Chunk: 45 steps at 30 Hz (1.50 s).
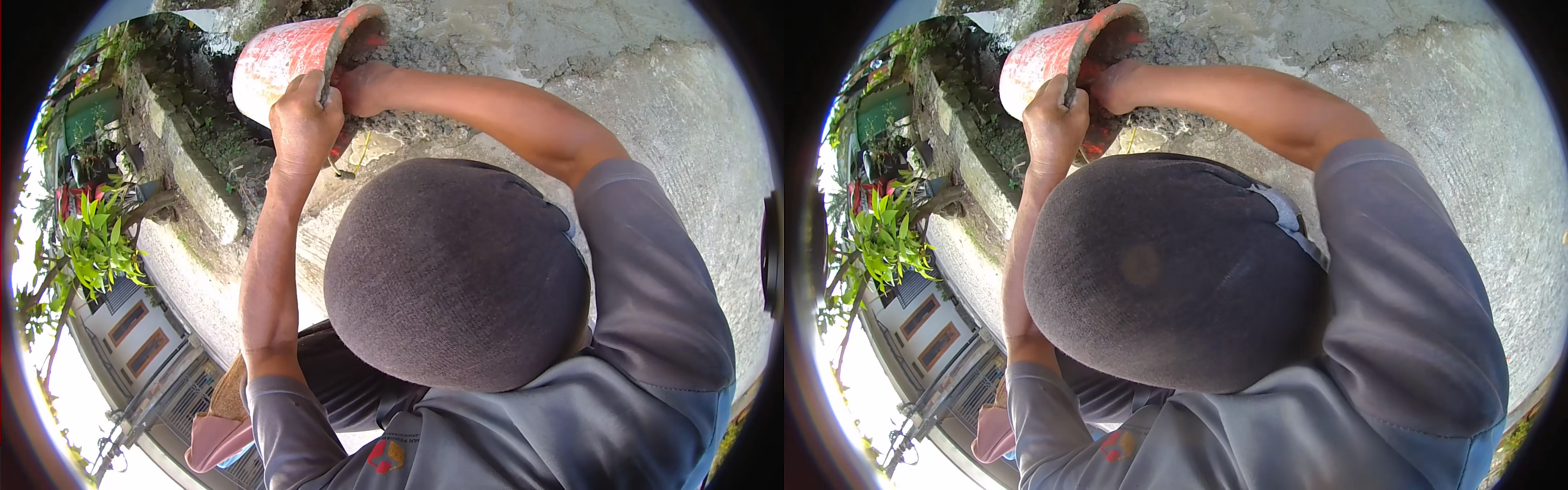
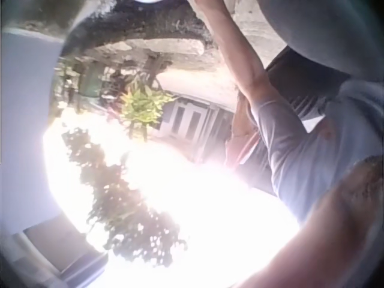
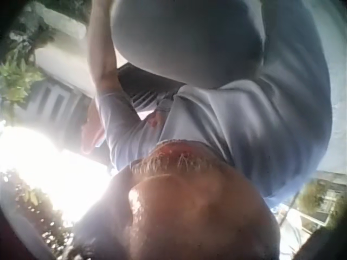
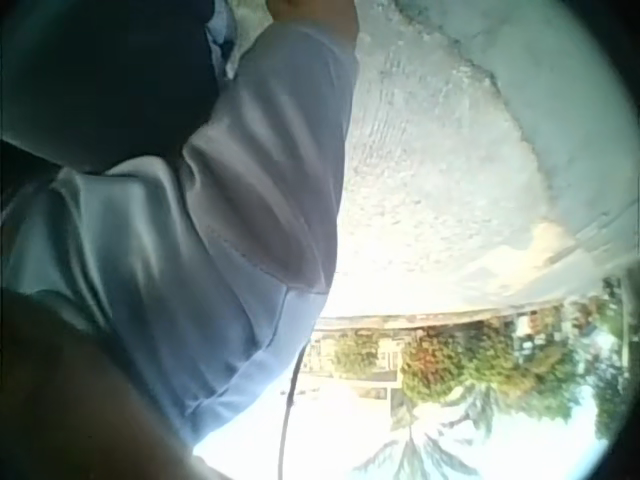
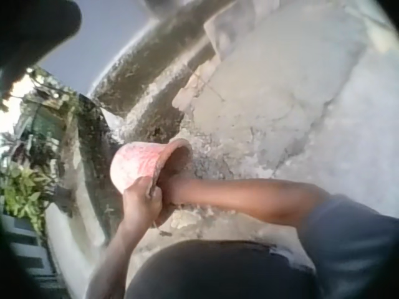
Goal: Smoothing mortar onto a concrete curb and then mixing more mortar in a tray using a hoe.
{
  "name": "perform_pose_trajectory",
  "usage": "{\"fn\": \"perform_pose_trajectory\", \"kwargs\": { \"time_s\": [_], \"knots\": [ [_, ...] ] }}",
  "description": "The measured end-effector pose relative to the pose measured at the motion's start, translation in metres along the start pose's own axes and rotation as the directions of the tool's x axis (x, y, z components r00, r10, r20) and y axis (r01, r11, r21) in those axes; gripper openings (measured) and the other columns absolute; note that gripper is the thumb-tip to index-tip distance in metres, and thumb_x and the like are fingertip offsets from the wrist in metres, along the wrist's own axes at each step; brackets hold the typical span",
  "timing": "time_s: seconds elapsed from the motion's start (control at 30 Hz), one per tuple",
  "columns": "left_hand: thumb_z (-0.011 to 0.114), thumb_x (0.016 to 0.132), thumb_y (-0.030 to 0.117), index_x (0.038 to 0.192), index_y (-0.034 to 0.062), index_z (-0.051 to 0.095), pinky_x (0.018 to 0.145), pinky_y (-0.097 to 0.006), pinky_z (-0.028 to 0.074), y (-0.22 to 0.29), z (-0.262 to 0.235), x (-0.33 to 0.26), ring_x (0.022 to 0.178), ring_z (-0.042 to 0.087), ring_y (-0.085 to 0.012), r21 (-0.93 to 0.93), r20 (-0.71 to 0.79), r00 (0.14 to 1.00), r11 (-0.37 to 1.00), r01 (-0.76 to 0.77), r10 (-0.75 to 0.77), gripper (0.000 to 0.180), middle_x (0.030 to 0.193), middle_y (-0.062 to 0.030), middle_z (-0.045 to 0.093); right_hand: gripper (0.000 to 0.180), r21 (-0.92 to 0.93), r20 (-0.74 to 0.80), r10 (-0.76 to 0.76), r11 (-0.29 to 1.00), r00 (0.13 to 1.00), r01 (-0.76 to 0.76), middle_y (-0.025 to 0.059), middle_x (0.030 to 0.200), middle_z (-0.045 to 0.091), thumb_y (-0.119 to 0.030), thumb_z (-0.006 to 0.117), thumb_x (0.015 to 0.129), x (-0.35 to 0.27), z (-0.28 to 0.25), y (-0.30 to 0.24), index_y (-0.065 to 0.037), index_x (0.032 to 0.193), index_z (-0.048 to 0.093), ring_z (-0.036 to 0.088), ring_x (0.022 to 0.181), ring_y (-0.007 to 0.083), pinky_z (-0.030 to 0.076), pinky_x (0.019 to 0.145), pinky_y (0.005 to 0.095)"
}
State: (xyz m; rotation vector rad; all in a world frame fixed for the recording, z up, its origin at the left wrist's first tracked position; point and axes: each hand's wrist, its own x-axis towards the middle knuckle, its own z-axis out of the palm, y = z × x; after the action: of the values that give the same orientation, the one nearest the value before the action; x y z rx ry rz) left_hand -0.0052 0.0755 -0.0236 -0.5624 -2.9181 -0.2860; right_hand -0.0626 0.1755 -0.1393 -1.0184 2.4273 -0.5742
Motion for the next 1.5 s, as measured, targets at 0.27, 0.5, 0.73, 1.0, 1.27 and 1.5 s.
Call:
{"fn": "perform_pose_trajectory", "kwargs": {
  "time_s": [0.27,0.5,0.73,1.0,1.27,1.5],
  "knots": [
    [0.069,0.081,0.007,0.085,0.0057,0.056,0.063,-0.041,0.055,0.029,0.008,0.021,0.072,0.067,-0.0317,0.129,0.14,0.948,0.944,-0.304,0.286,0.014,0.079,-0.0119,0.061,0.032,0.017,-0.533,-0.092,0.993,0.841,0.119,0.0168,0.113,0.071,-0.02,0.053,0.091,-0.012,0.002,0.048,-0.004,0.115,0.067,0.068,0.107,0.0294,0.054,0.092,0.0429],
    [0.068,0.078,0.006,0.089,0.0051,0.061,0.065,-0.043,0.058,0.024,-0.004,0.04,0.073,0.069,-0.0322,0.133,0.153,0.945,0.942,-0.31,0.289,0.013,0.081,-0.0128,0.064,0.024,-0.108,-0.27,0.055,0.99,0.961,-0.087,0.0204,0.097,0.071,-0.019,0.052,0.091,-0.07,-0.017,0.045,-0.002,0.101,0.067,0.07,0.095,0.0327,0.058,0.079,0.0464],
    [0.068,0.082,0.011,0.095,0.0051,0.064,0.071,-0.046,0.057,0.011,-0.005,0.077,0.079,0.069,-0.0373,0.121,0.192,0.923,0.926,-0.359,0.333,0.014,0.087,-0.0168,0.068,0.026,0.214,-0.021,0.338,0.921,0.941,-0.326,0.02,0.11,0.071,-0.016,0.057,0.09,-0.056,0.024,0.039,-0.001,0.106,0.072,0.07,0.101,0.0318,0.058,0.083,0.0471],
    [0.069,0.084,0.017,0.105,0.0071,0.067,0.076,-0.048,0.054,-0.018,-0.028,0.08,0.089,0.066,-0.0418,0.065,0.202,0.963,0.978,-0.196,0.18,0.023,0.094,-0.0193,0.069,0.033,0.331,-0.257,0.354,0.906,0.899,-0.262,0.0202,0.112,0.071,-0.02,0.054,0.092,-0.033,-0.017,0.051,0.001,0.112,0.07,0.069,0.105,0.0338,0.056,0.088,0.0464],
    [0.068,0.085,0.015,0.109,0.0057,0.067,0.076,-0.046,0.055,-0.044,-0.037,0.08,0.088,0.067,-0.0413,0.068,0.221,0.971,0.991,-0.112,0.094,0.026,0.094,-0.0201,0.069,0.03,0.047,-0.142,0.022,0.999,0.99,-0.016,0.0196,0.093,0.072,-0.025,0.055,0.091,-0.041,0.007,0.048,0.0,0.097,0.071,0.071,0.091,0.0377,0.057,0.078,0.0496],
    [0.071,0.085,0.014,0.116,0.0004,0.066,0.067,-0.036,0.054,-0.028,-0.023,0.099,0.07,0.07,-0.0296,0.003,0.249,0.942,0.972,-0.234,0.226,0.034,0.083,-0.0237,0.067,0.028,0.284,-0.555,0.303,0.944,0.775,-0.166,0.0223,0.097,0.073,-0.02,0.061,0.084,-0.014,-0.024,0.065,0.003,0.095,0.073,0.072,0.092,0.0356,0.058,0.078,0.0463]
  ]
}}
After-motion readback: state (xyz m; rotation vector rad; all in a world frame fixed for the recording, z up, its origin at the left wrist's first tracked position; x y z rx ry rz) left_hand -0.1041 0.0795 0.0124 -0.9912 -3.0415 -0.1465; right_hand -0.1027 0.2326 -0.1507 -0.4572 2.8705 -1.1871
